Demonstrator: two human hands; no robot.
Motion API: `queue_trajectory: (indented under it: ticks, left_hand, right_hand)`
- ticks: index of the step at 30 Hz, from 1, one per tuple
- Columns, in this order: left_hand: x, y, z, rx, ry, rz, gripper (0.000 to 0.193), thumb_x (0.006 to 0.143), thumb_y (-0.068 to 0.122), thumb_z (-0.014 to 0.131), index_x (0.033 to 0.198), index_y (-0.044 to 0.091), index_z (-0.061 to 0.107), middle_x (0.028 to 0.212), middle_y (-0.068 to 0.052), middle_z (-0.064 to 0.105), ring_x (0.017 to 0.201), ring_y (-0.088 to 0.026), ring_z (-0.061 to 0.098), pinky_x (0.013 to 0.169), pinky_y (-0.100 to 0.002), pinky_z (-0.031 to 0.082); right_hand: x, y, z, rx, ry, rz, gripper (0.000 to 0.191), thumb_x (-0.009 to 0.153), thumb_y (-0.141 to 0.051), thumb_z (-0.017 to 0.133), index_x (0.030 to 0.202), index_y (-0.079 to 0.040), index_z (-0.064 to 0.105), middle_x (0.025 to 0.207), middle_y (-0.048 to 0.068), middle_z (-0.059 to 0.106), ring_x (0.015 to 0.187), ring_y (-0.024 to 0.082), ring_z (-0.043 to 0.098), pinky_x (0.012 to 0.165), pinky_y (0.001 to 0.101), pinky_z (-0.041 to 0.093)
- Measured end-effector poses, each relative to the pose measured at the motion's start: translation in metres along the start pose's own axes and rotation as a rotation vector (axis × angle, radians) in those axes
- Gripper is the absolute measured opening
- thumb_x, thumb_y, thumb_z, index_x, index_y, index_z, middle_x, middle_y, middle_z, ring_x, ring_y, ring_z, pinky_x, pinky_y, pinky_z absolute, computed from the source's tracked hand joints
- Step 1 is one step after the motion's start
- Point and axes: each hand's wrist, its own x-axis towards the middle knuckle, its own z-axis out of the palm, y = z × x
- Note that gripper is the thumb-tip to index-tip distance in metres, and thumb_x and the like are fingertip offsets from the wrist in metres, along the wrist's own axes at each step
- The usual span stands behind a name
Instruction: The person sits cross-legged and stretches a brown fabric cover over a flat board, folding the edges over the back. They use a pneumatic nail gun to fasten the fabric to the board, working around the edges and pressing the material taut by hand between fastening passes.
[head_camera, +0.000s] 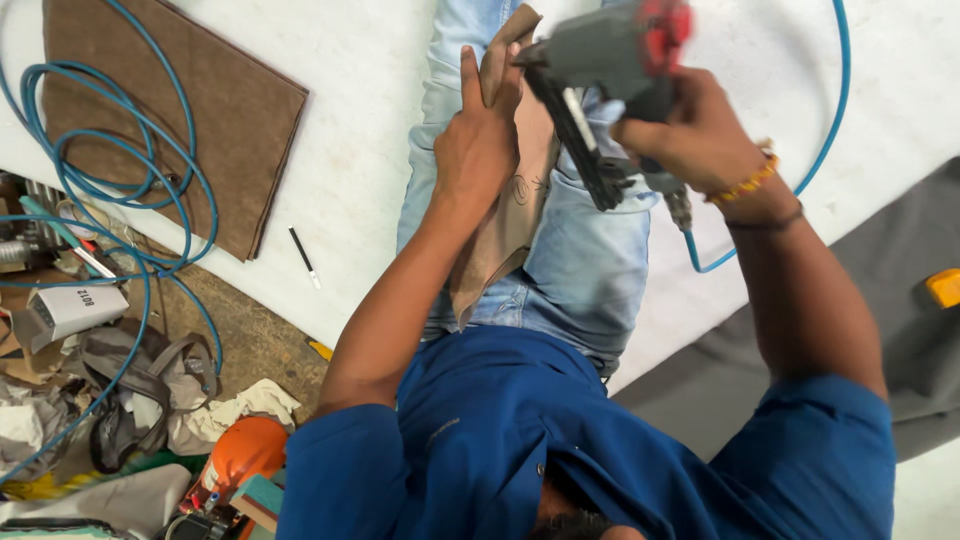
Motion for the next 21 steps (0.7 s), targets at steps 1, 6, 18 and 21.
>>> queue_trajectory:
  ticks: [1,6,18,21]
  left_hand:
    - [0.000,0.000,-0.002,-0.028,0.009,-0.006,0.073,0.088,0.006,0.058,0.156,0.028,0.042,0.163,-0.035,0.020,0.076,-0.042,0.072,0.059,-0.051,0.058]
    - [-0.002,0.000,-0.003,-0.126,-0.017,-0.052,0.056,0.092,0.011,0.060,0.146,0.023,0.054,0.162,-0.035,0.019,0.079,-0.045,0.072,0.063,-0.054,0.058]
    - [-0.001,0.003,-0.009,-0.074,-0.108,-0.076,0.083,0.087,-0.001,0.053,0.161,0.030,0.032,0.164,-0.033,0.015,0.073,-0.042,0.071,0.060,-0.050,0.058]
    - [-0.001,0.008,-0.004,-0.029,-0.036,-0.030,0.084,0.091,0.001,0.056,0.164,0.032,0.026,0.167,-0.031,0.017,0.084,-0.040,0.072,0.068,-0.047,0.060]
  right_hand:
    - [0.011,-0.002,0.005,0.012,-0.045,-0.017,0.031,0.088,-0.008,0.071,0.117,0.002,0.069,0.084,0.001,0.068,0.070,0.008,0.063,0.063,0.0247,0.050]
    - [0.029,0.005,0.006,-0.038,-0.092,0.035,0.025,0.088,-0.010,0.072,0.110,0.001,0.070,0.078,0.001,0.067,0.066,0.007,0.062,0.060,0.0247,0.050]
    - [0.011,-0.007,-0.002,0.123,0.001,-0.054,0.033,0.091,-0.007,0.068,0.122,0.002,0.065,0.089,-0.001,0.065,0.075,0.006,0.060,0.066,0.0234,0.049]
    - [-0.056,0.016,-0.026,0.084,0.253,-0.156,0.055,0.091,-0.008,0.067,0.142,0.002,0.048,0.111,-0.002,0.061,0.091,0.005,0.058,0.077,0.0224,0.049]
